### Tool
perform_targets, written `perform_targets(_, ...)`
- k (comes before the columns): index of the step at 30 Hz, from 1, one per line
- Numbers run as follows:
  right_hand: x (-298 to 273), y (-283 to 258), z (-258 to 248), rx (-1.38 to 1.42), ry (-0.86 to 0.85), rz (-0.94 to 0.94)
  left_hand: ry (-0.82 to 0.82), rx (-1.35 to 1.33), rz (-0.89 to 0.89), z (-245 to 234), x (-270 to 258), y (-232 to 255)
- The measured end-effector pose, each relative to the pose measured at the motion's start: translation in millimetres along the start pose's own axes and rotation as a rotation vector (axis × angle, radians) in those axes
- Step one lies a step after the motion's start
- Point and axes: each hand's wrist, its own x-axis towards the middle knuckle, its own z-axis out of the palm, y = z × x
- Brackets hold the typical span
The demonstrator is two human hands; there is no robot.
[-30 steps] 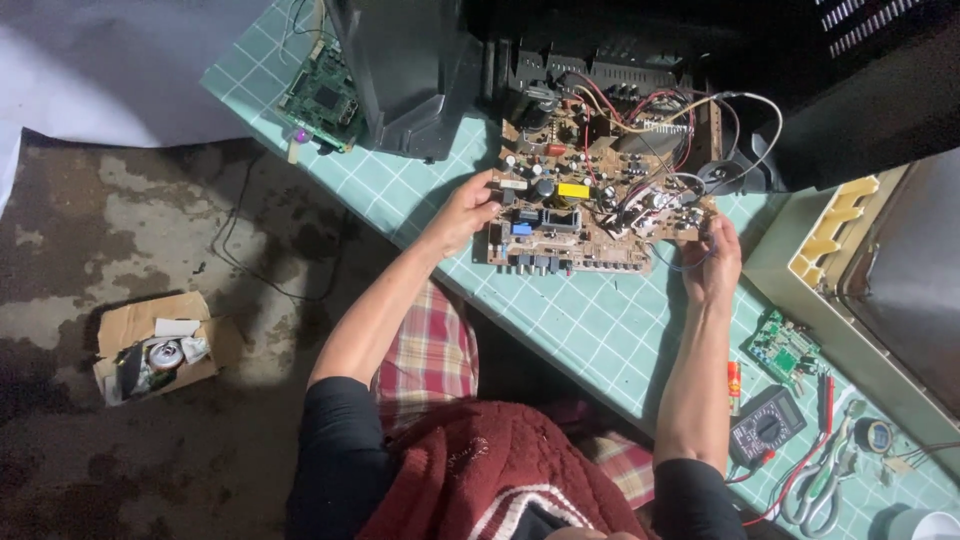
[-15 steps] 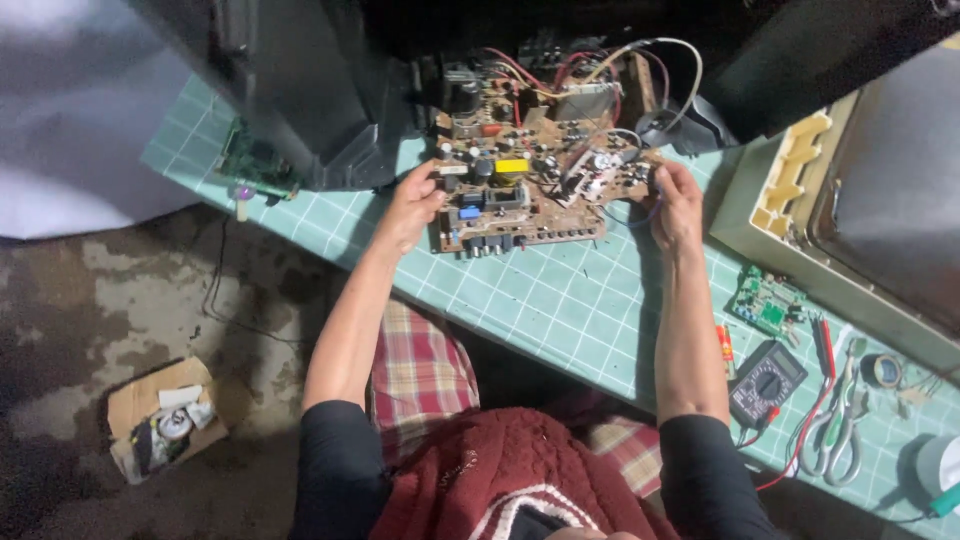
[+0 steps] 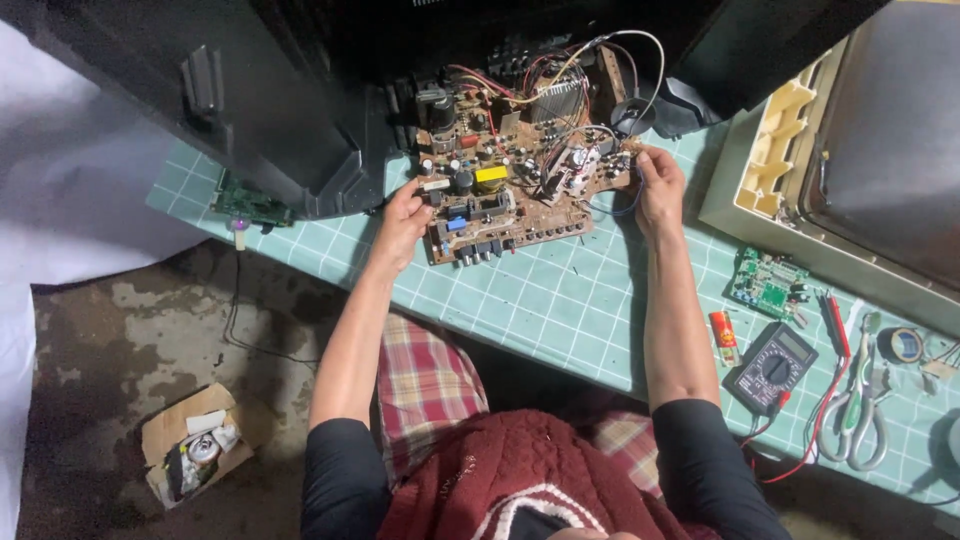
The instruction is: Inspecting a large electronic circuit board and re-installing it into its plastic housing.
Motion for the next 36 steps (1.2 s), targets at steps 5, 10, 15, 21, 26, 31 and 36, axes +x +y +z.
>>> perform_targets(5,-1,-4,3,0.001,0.001,0.008,0.032,0.083,0.022,10,-9,18)
perform_targets(10,-7,-12,8,-0.044,-0.003,0.003,0.337,0.755,0.546,17,-54,104)
perform_targets(15,-16,-26,8,-0.078,-0.027,0.002,1.038,0.975,1.306,7,-91,205)
perform_targets(21,-34,-41,2,-0.303,-0.163,0.041,0.953,0.598,1.155,-52,-60,215)
perform_targets(26,-24,-7,0,-0.17,-0.086,-0.041,1.054,0.588,1.384,-72,-12,202)
perform_targets(31,-30,-11,5,-0.152,-0.081,-0.086,0.99,0.611,1.459,-146,24,159)
perform_targets(36,-22,-2,1,-0.118,-0.078,-0.103,0.888,0.615,1.516,-93,-13,210)
